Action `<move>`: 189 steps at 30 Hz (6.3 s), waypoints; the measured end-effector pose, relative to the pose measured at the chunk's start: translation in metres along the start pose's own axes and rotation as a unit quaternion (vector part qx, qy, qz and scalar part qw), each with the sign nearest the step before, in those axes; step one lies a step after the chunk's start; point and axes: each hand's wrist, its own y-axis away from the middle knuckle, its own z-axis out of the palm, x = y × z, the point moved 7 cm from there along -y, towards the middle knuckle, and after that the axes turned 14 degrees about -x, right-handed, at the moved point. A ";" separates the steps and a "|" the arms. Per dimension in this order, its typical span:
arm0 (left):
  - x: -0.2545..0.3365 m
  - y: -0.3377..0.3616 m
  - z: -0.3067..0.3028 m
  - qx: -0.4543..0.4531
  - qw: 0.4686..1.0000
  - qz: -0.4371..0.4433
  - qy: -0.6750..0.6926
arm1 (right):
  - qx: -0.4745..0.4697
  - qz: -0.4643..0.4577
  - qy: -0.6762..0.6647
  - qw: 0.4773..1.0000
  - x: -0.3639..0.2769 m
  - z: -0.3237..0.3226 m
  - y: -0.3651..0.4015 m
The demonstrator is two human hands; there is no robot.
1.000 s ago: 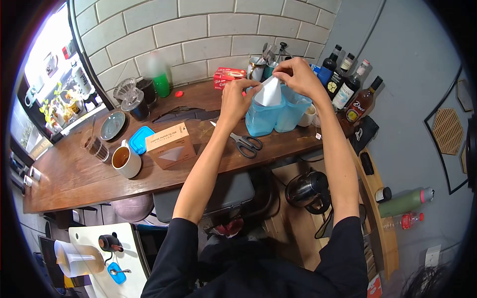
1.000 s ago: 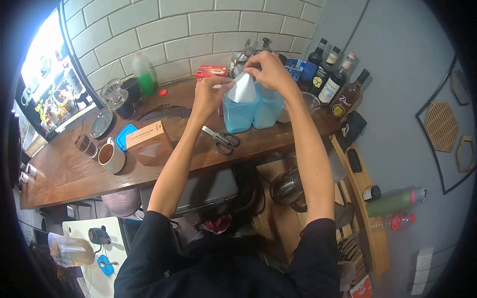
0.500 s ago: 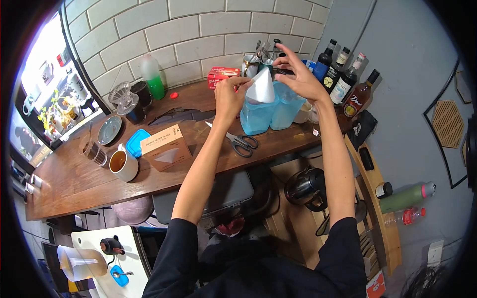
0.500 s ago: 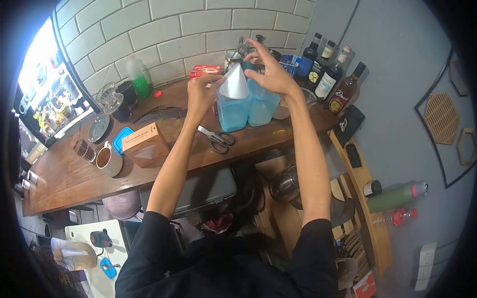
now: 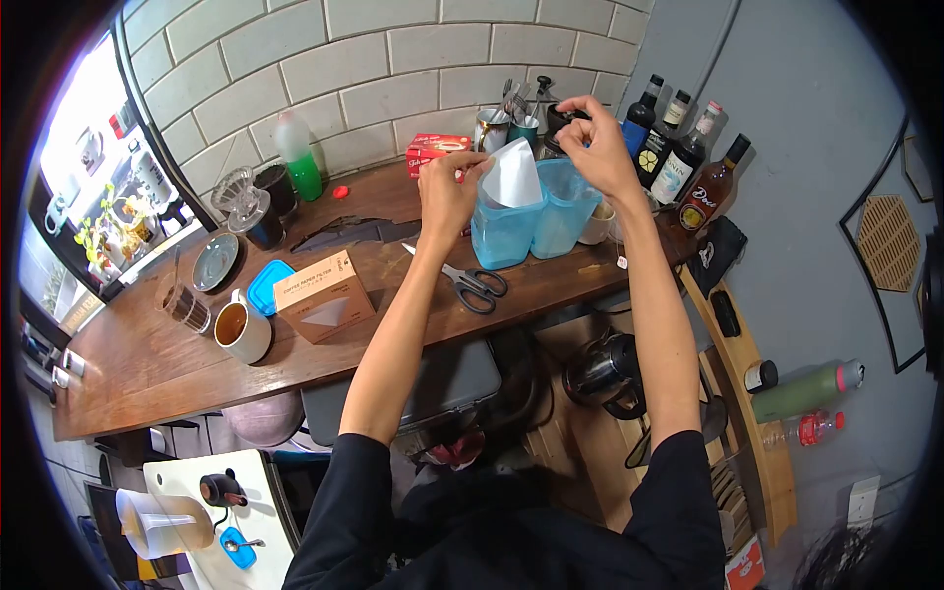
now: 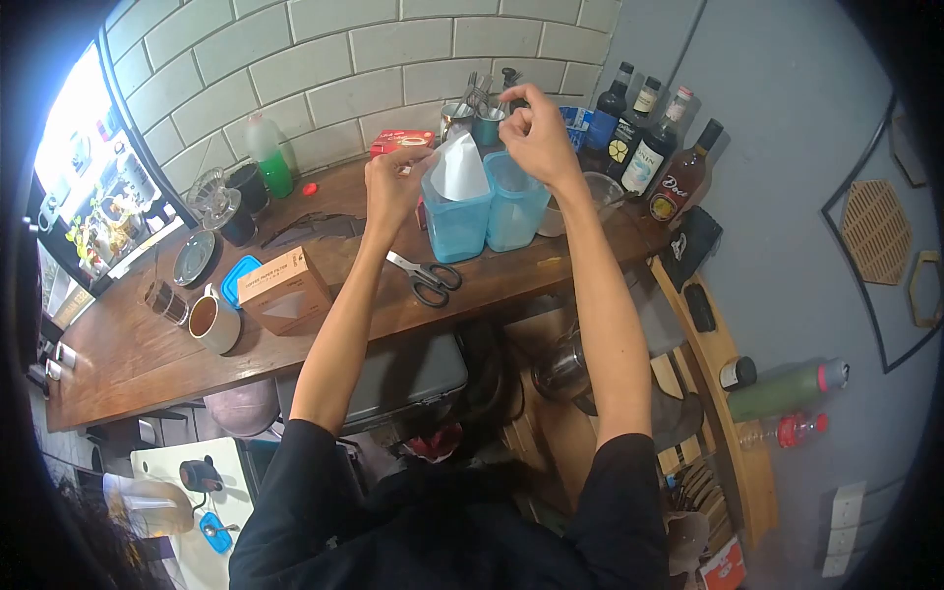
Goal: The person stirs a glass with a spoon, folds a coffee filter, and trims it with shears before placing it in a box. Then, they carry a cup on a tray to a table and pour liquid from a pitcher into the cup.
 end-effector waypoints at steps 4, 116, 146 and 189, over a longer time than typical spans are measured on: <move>0.000 -0.001 0.000 -0.007 1.000 -0.012 0.005 | -0.015 -0.091 -0.052 0.994 -0.007 0.017 0.003; 0.056 0.064 -0.019 0.012 0.986 0.059 0.157 | -0.035 -0.129 -0.225 0.965 -0.039 0.049 0.096; 0.063 0.075 -0.041 -0.044 0.974 -0.202 0.093 | -0.106 0.147 -0.419 0.890 -0.002 0.094 0.094; 0.062 0.179 -0.122 -0.240 0.939 -0.229 0.092 | -0.395 -0.016 -0.159 0.905 -0.044 0.226 0.109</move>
